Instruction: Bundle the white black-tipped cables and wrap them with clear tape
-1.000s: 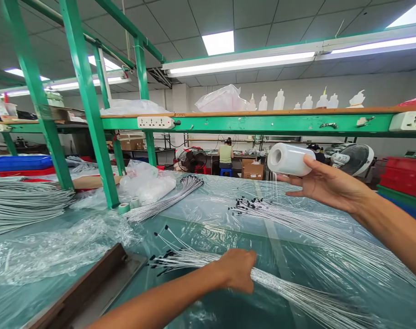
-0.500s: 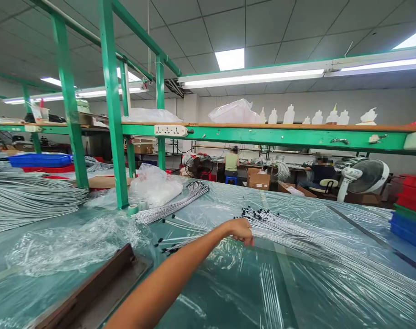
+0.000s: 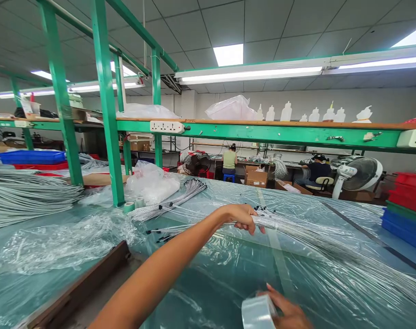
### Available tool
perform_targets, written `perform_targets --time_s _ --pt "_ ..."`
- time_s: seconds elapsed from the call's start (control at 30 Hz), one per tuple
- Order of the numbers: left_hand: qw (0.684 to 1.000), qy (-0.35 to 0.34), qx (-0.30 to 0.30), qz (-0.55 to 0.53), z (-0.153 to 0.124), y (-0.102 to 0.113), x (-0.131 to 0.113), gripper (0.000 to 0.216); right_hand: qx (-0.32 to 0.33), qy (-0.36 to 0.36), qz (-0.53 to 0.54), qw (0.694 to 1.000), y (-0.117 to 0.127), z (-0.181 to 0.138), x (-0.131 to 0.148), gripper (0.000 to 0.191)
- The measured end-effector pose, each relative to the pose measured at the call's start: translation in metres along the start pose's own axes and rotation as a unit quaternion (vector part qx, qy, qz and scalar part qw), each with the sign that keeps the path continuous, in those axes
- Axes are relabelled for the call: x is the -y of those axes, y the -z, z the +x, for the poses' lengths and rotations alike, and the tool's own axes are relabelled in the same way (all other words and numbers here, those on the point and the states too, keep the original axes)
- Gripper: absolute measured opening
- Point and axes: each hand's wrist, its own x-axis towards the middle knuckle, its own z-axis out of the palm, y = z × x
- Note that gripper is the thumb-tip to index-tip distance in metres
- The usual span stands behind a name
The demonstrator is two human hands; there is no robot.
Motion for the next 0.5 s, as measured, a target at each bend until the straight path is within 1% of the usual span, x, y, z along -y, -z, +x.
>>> perform_targets --time_s 0.1,0.23,0.3,0.33,0.37,0.43,0.5 --pt "0.999 -0.018 0.028 -0.017 -0.005 -0.003 -0.005 0.033 -0.023 0.102 -0.130 0.986 0.004 0.010 -0.017 0.028" --pt "0.997 -0.042 0.056 -0.022 -0.013 -0.009 -0.009 0.049 -0.008 0.176 -0.222 0.959 0.007 0.013 -0.025 0.026" --pt "0.996 -0.045 0.068 -0.019 -0.018 -0.012 -0.008 0.061 -0.014 0.192 -0.258 0.947 0.009 0.010 -0.031 0.025" --pt "0.996 -0.047 0.069 -0.021 -0.021 -0.014 -0.008 0.065 -0.023 0.196 -0.277 0.940 0.010 0.008 -0.036 0.025" --pt "0.996 -0.048 0.066 -0.026 -0.023 -0.016 -0.008 0.064 -0.027 0.205 -0.298 0.932 0.012 0.005 -0.042 0.028" --pt "0.997 -0.055 0.052 -0.035 -0.026 -0.021 -0.008 0.057 -0.035 0.239 -0.338 0.910 0.017 -0.003 -0.058 0.032" --pt "0.997 -0.070 0.034 -0.030 -0.029 -0.026 -0.011 0.048 -0.060 0.274 -0.374 0.884 0.023 -0.012 -0.071 0.037"
